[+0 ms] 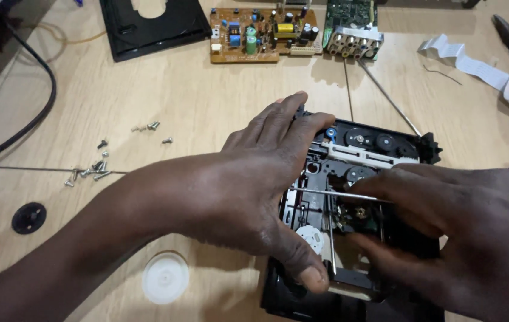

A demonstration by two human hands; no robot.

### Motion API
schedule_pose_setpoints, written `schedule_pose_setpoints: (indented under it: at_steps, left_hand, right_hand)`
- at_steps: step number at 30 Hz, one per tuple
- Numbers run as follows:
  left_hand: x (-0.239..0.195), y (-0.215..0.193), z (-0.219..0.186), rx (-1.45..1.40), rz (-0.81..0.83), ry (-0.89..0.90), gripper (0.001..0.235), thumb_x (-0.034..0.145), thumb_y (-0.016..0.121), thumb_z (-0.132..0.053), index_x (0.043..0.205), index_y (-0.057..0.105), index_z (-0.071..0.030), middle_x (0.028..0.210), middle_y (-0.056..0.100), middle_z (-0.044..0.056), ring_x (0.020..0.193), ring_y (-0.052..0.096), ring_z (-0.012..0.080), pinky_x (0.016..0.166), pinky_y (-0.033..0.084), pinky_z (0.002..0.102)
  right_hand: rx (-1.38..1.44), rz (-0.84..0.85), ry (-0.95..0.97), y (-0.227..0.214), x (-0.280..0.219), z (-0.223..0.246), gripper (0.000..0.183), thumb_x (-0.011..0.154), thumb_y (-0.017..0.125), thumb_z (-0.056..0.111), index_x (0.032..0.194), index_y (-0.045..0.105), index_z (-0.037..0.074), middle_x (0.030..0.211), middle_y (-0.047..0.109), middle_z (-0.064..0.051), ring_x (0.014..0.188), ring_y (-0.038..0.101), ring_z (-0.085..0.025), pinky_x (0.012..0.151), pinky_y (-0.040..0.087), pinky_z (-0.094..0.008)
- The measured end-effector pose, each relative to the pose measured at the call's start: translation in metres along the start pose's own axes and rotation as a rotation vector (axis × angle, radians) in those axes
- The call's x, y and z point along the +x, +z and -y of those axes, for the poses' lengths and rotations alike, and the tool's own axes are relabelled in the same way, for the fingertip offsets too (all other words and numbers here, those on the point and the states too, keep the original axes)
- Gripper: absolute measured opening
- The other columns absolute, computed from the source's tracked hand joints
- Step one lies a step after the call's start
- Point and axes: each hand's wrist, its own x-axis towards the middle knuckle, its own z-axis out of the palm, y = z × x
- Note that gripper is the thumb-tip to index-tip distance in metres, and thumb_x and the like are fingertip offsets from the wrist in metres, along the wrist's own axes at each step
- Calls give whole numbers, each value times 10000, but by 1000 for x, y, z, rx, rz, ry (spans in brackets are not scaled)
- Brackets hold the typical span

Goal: The person disassembles a small electronic device, removes a circuit board, and uses a screwdriver to adjust internal components. The person then reassembles the device by placing the circuit board back and securing it with screws.

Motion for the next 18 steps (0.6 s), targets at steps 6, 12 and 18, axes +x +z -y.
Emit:
schedule_pose_setpoints:
  at_steps: [6,12,18]
  left_hand:
    - [-2,-3,-1,-18,-16,-29,1559,545,955,-594,1640,-48,-123,1685,-286,241,1532,-325,402,1122,-5,571]
    - [-1,0,0,-7,-44,-13,1549,570,991,-582,1639,-28,-113,1687,-253,258,1540,-284,412,1117,22,571]
    - [-2,1,-4,-51,-30,-42,1549,574,957,-575,1647,-70,-137,1696,-313,202,1530,-337,393,1096,7,605]
  right_hand:
    - [99,-25,51,3,0,-2,443,618,878,502,1022,799,337,612,772,101,402,666,-122,445,508,-298]
    - [119,-43,123,3,-2,4,388,561,936,460,901,803,329,448,647,65,343,530,-127,396,451,-289]
    - [104,-43,123,3,2,6,300,605,895,480,862,805,356,421,636,71,322,520,-132,385,435,-304]
